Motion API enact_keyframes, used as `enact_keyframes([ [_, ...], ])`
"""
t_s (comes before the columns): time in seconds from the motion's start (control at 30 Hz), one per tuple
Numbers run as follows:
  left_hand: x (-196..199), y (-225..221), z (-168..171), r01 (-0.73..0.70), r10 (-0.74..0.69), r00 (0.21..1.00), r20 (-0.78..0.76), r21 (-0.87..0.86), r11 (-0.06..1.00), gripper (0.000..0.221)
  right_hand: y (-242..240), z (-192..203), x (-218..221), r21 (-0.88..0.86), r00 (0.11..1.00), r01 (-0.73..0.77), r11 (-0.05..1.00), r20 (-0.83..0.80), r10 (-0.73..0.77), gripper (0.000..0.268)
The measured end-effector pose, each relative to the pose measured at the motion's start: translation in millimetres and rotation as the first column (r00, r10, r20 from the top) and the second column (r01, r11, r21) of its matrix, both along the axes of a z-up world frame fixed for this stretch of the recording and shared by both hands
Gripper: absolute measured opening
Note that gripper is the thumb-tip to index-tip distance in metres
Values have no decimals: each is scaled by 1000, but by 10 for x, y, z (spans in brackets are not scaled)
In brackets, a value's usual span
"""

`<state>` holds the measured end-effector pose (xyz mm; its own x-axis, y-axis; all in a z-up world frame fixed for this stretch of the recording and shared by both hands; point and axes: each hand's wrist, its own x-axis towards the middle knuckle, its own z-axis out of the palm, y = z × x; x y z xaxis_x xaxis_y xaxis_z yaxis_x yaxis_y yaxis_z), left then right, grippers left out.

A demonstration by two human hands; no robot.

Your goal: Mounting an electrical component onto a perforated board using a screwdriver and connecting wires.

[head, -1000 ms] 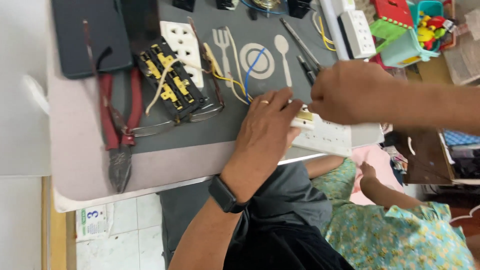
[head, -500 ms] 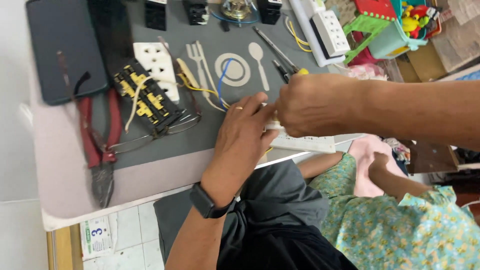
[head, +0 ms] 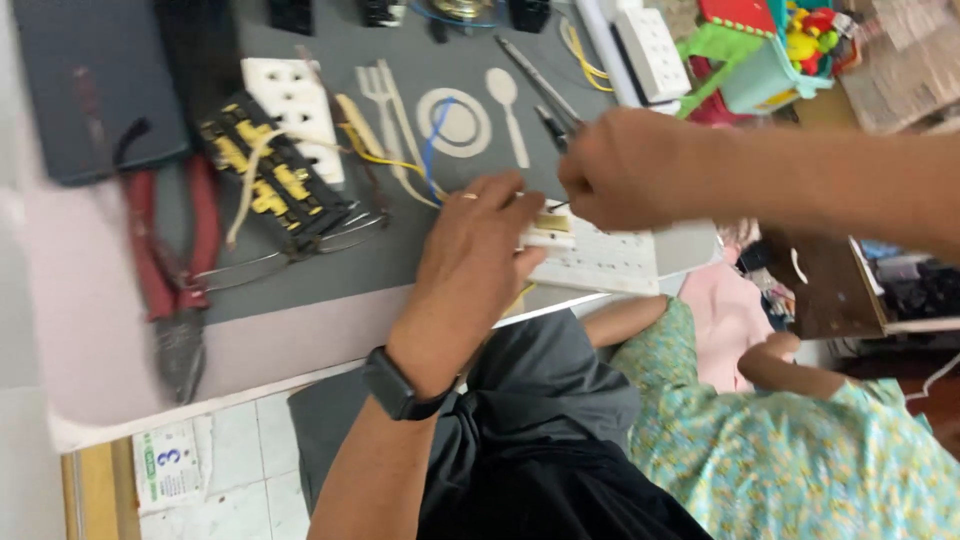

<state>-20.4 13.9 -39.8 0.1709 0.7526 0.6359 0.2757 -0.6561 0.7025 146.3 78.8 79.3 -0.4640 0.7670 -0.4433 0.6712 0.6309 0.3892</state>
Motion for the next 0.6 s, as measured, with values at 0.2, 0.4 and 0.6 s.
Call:
enact_keyframes([
  [0.2,-34,0,39,0,0,1000,-18,4,1000,33,-177,217,-221,-73,536,-795,602,378,755,13],
  [0.4,0,16,6,-5,5,1000,-24,-18,1000,34,-78,122,-481,49,927,79,996,364,-92,27],
  [0.6,-56,9,-5,26,-26,1000,5,-8,1000,40,-40,242,-641,-129,596,801,585,89,-798,29],
])
